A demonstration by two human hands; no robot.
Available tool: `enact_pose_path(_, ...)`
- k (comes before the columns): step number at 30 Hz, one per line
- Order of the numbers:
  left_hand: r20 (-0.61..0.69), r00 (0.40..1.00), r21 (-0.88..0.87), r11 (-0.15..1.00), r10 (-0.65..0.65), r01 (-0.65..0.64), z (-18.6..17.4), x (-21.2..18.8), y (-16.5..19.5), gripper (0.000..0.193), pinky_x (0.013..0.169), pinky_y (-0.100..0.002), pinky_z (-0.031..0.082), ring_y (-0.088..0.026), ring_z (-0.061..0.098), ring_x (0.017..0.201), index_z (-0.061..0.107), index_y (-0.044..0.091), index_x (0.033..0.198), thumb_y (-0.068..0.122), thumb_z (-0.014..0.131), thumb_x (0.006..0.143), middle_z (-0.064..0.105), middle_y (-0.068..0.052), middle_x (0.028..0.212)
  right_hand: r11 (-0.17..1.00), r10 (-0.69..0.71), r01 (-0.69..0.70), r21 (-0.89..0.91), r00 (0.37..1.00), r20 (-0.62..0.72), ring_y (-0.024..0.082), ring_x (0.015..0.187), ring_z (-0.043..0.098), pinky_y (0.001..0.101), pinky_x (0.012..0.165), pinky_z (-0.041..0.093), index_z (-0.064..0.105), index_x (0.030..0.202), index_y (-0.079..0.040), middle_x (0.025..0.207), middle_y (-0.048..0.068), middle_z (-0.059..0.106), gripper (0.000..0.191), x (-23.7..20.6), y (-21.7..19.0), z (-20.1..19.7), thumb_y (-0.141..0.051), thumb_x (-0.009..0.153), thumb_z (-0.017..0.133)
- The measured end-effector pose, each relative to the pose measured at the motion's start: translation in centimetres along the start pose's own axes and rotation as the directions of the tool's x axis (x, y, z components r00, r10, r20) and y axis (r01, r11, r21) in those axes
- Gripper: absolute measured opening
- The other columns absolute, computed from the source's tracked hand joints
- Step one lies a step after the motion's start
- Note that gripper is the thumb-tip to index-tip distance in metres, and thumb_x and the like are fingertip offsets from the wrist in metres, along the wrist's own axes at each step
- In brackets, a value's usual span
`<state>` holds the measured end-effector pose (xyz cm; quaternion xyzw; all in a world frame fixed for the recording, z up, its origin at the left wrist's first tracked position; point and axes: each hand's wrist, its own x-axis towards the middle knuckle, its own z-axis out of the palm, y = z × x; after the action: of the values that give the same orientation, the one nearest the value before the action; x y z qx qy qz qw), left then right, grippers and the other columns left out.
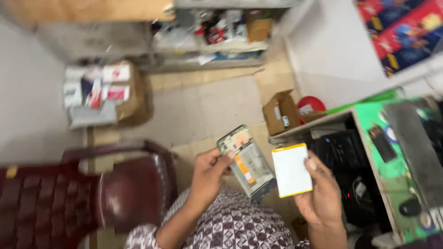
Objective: The person sits on a chair and repairs a smartphone, prying the back cover off the phone body by hand and separating the frame. They use a screwdriver to work on the exposed internals, handle the battery, and hold the opened phone while working on its components.
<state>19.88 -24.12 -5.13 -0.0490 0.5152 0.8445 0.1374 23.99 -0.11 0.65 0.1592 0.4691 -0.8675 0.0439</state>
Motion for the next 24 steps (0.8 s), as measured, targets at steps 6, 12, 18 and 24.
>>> enact_pose_path(6, -0.087, 0.993, -0.047, 0.996, -0.074, 0.07, -3.1, 0.4, 0.7, 0.027, 0.057, -0.026, 0.051, -0.01, 0.062, 0.066, 0.077, -0.002, 0.107, 0.021, 0.065, 0.1, 0.073, -0.007, 0.083, 0.873, 0.117, -0.347, 0.344, 0.832, 0.542, 0.04, 0.106, 0.067, 0.0454, 0.089, 0.057, 0.05, 0.136, 0.014, 0.124, 0.033, 0.063, 0.028, 3.7, 2.7, 1.3, -0.011, 0.125, 0.047)
enact_pose_path(12, -0.161, 0.983, -0.115, 0.987, 0.09, -0.109, -4.3, 0.6, 2.0, 0.026, 0.065, -0.025, 0.058, -0.008, 0.068, 0.076, 0.075, -0.001, 0.111, 0.018, 0.063, 0.099, 0.077, -0.005, 0.093, 0.858, 0.315, -0.46, 0.228, 0.823, 0.472, 0.042, 0.103, 0.068, 0.0508, 0.079, 0.06, 0.046, 0.142, 0.004, 0.124, 0.029, 0.059, 0.048, 5.5, 1.6, 4.9, -0.033, 0.114, 0.037)
enact_pose_path(18, -0.239, 0.962, -0.111, 0.98, 0.135, -0.165, -4.8, 1.4, 2.5, 0.027, 0.07, -0.025, 0.059, -0.008, 0.069, 0.079, 0.076, -0.002, 0.11, 0.02, 0.063, 0.101, 0.077, -0.004, 0.094, 0.859, 0.291, -0.472, 0.198, 0.768, 0.571, 0.047, 0.109, 0.064, 0.0516, 0.084, 0.058, 0.032, 0.155, 0.006, 0.142, 0.043, 0.044, 0.061, 6.9, 0.1, 7.1, -0.038, 0.114, 0.033)
enact_pose_path(24, -0.224, 0.965, -0.122, 0.979, 0.133, -0.164, -4.0, 3.0, 3.2, 0.028, 0.071, -0.025, 0.058, -0.008, 0.069, 0.08, 0.075, -0.001, 0.112, 0.021, 0.063, 0.099, 0.077, -0.003, 0.095, 0.999, 0.048, -0.038, -0.036, 0.94, 0.339, 0.04, 0.11, 0.061, 0.0471, 0.088, 0.049, 0.032, 0.161, 0.002, 0.144, 0.035, 0.049, 0.062, 8.6, -0.6, 6.9, -0.033, 0.11, 0.037)
